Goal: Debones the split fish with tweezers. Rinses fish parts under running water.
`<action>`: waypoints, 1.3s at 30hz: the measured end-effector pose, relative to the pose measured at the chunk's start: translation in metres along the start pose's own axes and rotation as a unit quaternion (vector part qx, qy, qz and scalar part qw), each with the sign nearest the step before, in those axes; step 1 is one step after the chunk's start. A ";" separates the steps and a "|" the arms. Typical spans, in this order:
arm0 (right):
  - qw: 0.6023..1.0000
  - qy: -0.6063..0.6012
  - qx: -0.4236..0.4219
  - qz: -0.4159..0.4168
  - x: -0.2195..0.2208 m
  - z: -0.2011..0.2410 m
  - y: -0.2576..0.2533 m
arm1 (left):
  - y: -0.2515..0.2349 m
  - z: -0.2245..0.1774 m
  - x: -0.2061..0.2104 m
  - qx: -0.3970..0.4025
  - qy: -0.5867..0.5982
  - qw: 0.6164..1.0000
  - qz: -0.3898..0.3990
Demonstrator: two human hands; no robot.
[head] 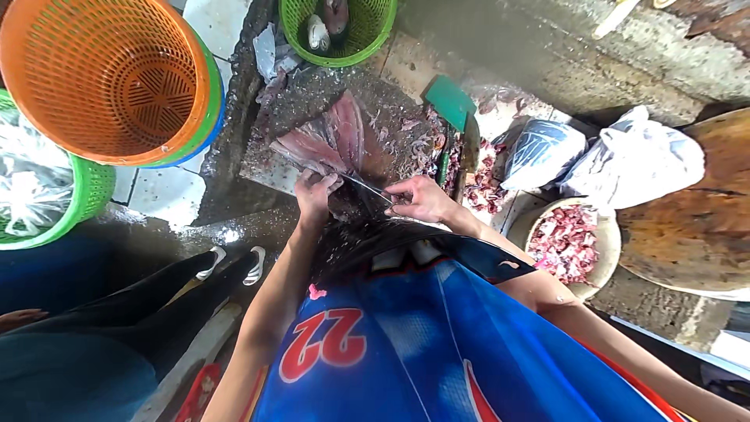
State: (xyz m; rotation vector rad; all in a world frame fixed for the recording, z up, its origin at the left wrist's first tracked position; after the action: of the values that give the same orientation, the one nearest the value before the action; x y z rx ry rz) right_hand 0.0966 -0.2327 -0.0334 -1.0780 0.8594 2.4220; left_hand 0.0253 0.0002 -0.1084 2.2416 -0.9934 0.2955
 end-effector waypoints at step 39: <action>0.996 0.085 -0.021 -0.026 0.023 0.008 -0.022 | -0.008 -0.011 0.004 -0.103 0.001 0.994 0.040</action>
State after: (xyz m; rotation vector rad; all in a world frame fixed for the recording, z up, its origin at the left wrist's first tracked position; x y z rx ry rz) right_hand 0.0898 -0.2092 -0.0551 -1.3217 0.8250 2.3415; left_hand 0.0339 0.0088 -0.1024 2.0178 -1.0651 0.2199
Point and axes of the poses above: each hand's wrist, its own y-axis away from the middle knuckle, its own x-axis out of the palm, z = x × y, the point moved 7 cm from there along -y, towards the middle knuckle, and after that the axes turned 15 degrees about y, right-handed, at the moved point
